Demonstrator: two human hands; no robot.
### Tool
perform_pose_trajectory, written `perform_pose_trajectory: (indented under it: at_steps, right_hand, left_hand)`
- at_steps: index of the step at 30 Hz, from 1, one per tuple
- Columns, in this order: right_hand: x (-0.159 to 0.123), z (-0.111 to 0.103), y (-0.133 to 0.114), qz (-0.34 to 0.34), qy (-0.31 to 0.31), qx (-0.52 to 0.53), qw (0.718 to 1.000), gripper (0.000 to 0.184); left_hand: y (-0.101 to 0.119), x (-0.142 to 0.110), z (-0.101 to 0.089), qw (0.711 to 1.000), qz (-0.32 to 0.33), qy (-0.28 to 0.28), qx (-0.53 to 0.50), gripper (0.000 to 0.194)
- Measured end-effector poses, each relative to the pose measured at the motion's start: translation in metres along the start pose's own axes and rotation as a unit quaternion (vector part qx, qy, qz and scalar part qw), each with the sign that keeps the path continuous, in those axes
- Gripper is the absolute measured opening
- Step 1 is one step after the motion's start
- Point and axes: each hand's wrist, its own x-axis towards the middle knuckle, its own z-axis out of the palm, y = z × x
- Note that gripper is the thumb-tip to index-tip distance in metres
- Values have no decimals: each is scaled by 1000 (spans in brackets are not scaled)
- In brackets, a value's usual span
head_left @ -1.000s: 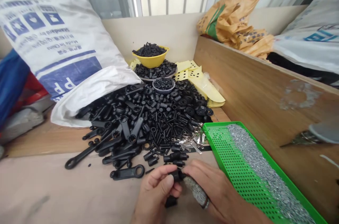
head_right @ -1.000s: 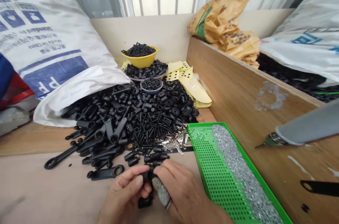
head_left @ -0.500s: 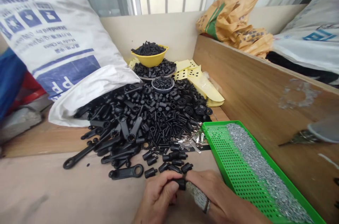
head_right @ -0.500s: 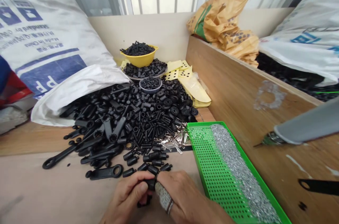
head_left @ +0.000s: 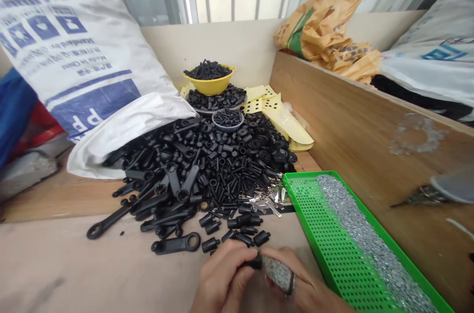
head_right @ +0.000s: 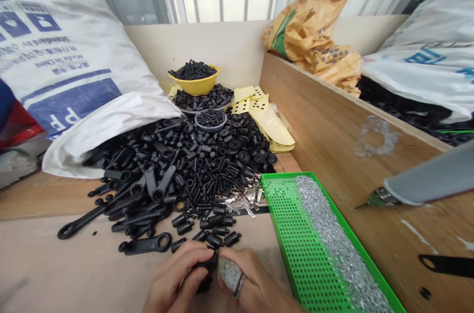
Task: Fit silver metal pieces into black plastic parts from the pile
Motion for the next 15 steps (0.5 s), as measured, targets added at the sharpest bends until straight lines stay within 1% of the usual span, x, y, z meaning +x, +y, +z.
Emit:
perform_pose_trajectory:
  at_steps: [2,4,7,9,11,12,15]
  right_hand:
    - [1,4,4,-15,16,-17,1000,18]
    - [3,6,4,-49,26,-61,997,18]
    - [4,1,2,-122,1,-140,982,13]
    - [4,-3,1,-157,4,-200,967,12]
    - [3,-6,0,-169,13,-240,956,13]
    - [3,-5,1,-167,13,-243,955,13]
    - [5,0,5,-154,6,-208,966,13]
  left_hand:
    - [-1,0,-1,1000,18,1,18,29]
    - [0,1,-2,1000,13,3,15,28]
    - [5,4,-3,999,-45,-7,-12,22]
    - [9,6,-3,996,-90,-10,-19,18]
    - [10,5,-1,994,-110,-3,-21,16]
    - [9,4,0,994,-108,3,-24,16]
    - [5,-1,4,997,-69,30,-27,19]
